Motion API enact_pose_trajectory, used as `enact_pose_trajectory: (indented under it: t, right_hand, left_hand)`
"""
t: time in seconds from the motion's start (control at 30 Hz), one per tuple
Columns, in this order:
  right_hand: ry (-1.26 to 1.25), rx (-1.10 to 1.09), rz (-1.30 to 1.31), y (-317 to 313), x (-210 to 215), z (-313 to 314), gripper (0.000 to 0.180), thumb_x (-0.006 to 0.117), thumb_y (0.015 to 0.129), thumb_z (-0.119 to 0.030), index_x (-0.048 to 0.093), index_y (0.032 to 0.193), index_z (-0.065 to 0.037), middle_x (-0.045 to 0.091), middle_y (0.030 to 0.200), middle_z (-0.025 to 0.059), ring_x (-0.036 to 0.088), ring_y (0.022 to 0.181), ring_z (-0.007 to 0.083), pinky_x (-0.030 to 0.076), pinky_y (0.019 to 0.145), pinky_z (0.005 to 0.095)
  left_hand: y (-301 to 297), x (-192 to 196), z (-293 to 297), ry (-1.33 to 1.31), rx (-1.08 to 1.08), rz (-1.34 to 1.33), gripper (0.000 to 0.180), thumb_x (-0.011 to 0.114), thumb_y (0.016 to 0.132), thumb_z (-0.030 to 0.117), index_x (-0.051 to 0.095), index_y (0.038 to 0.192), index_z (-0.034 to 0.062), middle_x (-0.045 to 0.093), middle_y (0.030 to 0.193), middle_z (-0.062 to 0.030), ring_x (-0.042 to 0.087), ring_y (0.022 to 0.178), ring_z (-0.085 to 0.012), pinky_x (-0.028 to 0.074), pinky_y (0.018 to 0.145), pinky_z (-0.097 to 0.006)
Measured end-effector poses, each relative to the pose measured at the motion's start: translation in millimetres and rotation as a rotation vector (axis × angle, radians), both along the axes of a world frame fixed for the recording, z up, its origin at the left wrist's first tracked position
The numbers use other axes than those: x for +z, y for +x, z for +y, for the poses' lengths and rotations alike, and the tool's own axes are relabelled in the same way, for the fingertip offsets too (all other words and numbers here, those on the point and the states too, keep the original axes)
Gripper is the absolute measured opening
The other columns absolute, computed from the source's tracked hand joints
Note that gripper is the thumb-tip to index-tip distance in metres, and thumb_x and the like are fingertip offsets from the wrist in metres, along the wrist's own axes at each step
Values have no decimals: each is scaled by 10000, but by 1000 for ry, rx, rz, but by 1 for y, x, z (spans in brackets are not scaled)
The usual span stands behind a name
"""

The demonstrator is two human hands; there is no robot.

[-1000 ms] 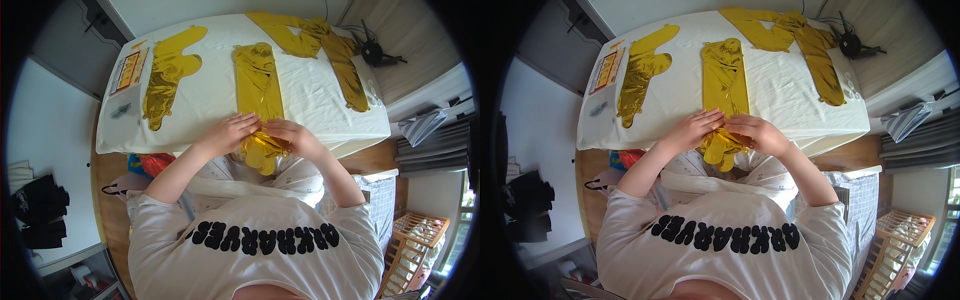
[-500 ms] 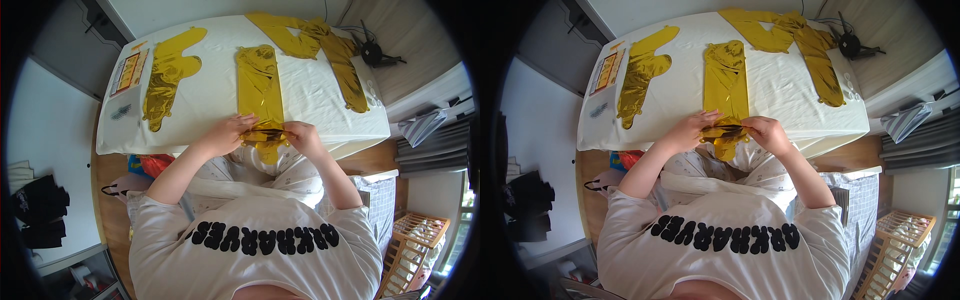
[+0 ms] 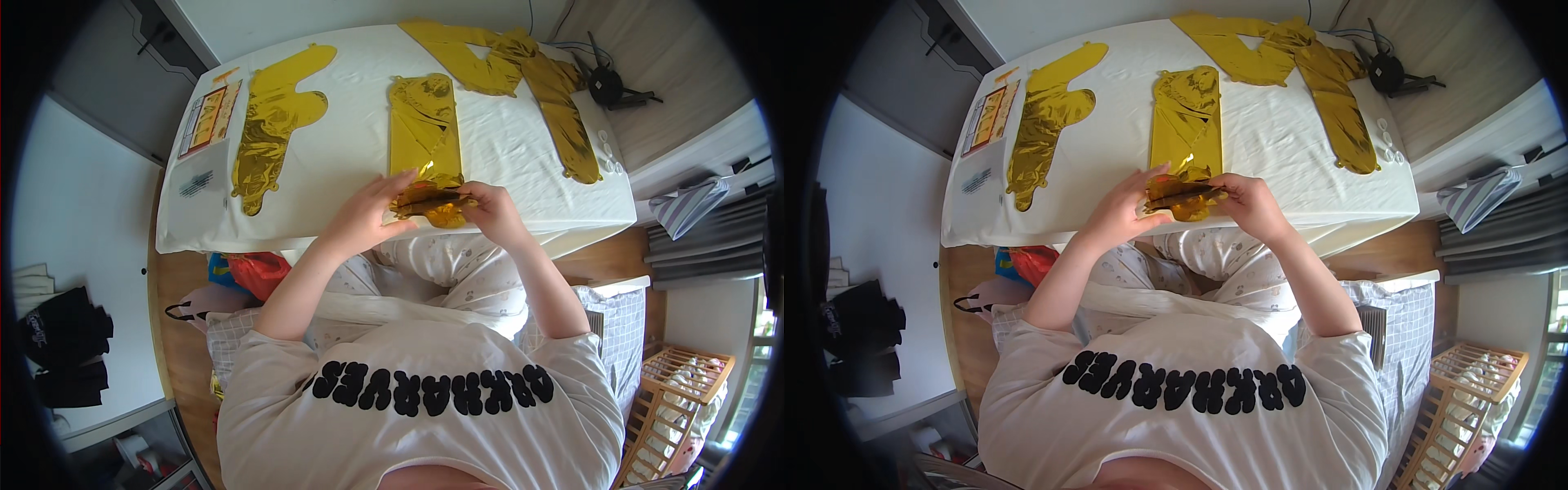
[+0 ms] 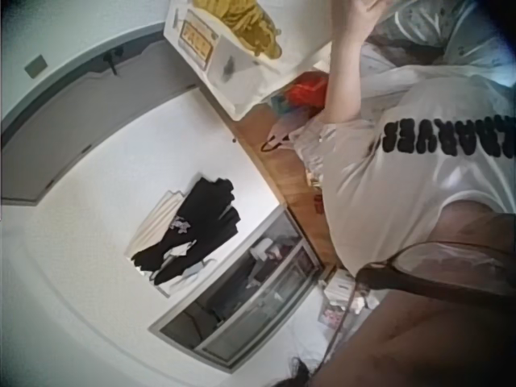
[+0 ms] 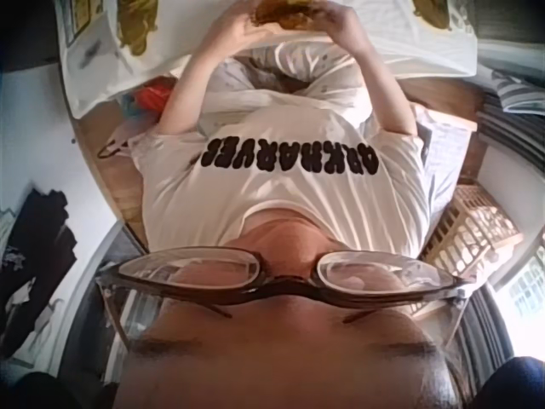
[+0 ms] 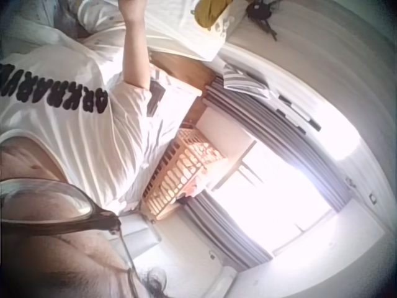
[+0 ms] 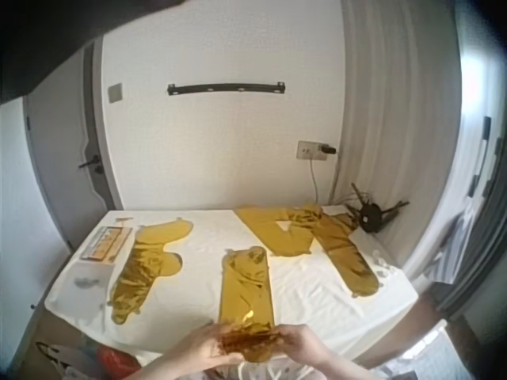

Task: The person flattens deflated foil balloons on a table by hand, then folds one of the balloons repeatedly into a small square.

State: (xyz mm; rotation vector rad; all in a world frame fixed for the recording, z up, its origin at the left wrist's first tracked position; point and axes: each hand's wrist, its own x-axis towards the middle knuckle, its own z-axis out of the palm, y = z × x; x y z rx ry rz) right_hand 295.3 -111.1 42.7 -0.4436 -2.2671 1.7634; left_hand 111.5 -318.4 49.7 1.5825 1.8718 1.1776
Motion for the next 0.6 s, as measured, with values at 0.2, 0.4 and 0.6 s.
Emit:
enact_pose_trajectory:
  t: [0.2, 0.4, 0.6]
  right_hand:
    - [22, 54, 30, 5, -18, 8, 234, 588, 897, 144, 631, 1116, 74, 692, 975, 60, 652, 887, 94, 533, 751, 251]
    - [469, 166, 187, 11, -4, 0, 296, 668, 837, 92, 699, 1113, -10, 740, 1018, 126, 721, 906, 284, 570, 787, 352]
    - [637, 260, 378, 11, -9, -2, 387, 670, 745, 97, 698, 1102, -49, 742, 1090, 98, 696, 985, 318, 576, 845, 401]
  left_hand:
    - [-4, -22, -9, 135, 266, 338, 589, 808, 810, 183, 617, 1367, 160, 710, 1151, -66, 659, 1052, -297, 485, 1085, -477]
    - [-7, -26, -16, 159, 122, 391, 461, 791, 798, 96, 682, 1244, 136, 737, 988, -39, 694, 856, -252, 488, 1104, -471]
    - [-9, -25, -24, 103, 23, 353, 426, 758, 801, 2, 719, 1202, 137, 767, 1076, -22, 732, 850, -210, 507, 1091, -477]
